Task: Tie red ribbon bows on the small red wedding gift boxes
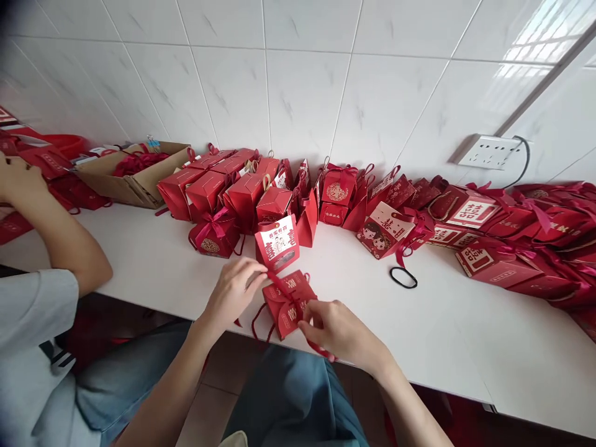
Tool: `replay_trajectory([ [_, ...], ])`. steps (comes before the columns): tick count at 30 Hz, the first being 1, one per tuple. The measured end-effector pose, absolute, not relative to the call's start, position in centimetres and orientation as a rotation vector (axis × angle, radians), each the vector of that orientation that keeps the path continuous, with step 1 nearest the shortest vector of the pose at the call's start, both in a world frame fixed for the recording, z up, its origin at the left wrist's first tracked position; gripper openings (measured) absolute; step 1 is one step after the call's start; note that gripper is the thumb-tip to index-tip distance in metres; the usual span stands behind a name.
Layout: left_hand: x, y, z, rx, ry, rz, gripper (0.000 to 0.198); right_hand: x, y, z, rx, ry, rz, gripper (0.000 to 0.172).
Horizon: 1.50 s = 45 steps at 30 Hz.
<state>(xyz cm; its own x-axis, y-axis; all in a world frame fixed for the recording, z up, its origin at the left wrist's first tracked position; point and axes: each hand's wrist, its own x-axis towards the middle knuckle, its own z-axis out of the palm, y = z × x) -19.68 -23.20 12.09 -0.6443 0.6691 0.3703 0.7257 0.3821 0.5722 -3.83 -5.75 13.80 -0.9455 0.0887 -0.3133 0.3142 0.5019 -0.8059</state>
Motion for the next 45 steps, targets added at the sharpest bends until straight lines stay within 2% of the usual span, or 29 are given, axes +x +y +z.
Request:
replay_trajectory([
  [2,-18.7,-22.6,12.3,-1.176,-2.415,-1.170,0.013,-3.3,-5.8,14.1,0.355,2.338,-1.545,0.033],
  [4,-16.6,-22.1,12.0,-1.165,-2.330,-1.228,0.009,-3.4,-5.3,14.2,0.399,2.459,-1.549,0.037],
  [6,-14.4,-21.7,11.1,-1.222,-2.368,-1.245,0.023,-4.0,-4.5,13.9,0.406,2.824,-1.372,0.030],
  [9,-12.8,-21.3,9.7,-1.280,-2.469,-1.288,0.044,-5.3,-3.5,13.2,0.063,3.174,-1.087,0.018],
  [12,-14.5,-21.2,9.3,-1.555,-2.531,-1.454,0.039,-6.3,-3.1,12.9,-0.286,3.165,-0.989,0.019],
  [16,-17.6,-21.4,10.3,-1.880,-2.521,-1.597,0.036,-7.1,-2.9,13.5,-0.388,3.134,-0.768,0.016],
  [20,-16.4,-20.5,10.7,-1.696,-2.524,-1.403,0.030,-7.6,-3.0,13.6,-0.490,3.164,-0.319,0.018],
  [22,-15.1,-19.7,10.3,-1.567,-2.514,-1.299,0.026,-7.7,-3.0,13.4,-0.508,3.173,-0.220,0.024],
  [26,-14.6,-19.0,9.6,-1.553,-2.524,-1.193,0.027,-7.2,-2.6,13.0,-0.502,3.176,-0.221,0.028],
  [32,-16.9,-18.9,10.7,-1.681,-2.688,-1.034,0.028,-6.0,-1.6,13.1,-0.257,3.203,-0.285,0.022],
  [36,-16.8,-18.3,11.5,-1.740,-2.706,-0.900,0.026,-5.5,-1.2,13.2,-0.154,3.200,-0.450,0.021],
  [45,-14.9,-15.9,11.0,-1.665,-2.471,-0.988,0.003,-5.3,-1.2,12.0,-0.005,3.202,-0.703,0.018],
])
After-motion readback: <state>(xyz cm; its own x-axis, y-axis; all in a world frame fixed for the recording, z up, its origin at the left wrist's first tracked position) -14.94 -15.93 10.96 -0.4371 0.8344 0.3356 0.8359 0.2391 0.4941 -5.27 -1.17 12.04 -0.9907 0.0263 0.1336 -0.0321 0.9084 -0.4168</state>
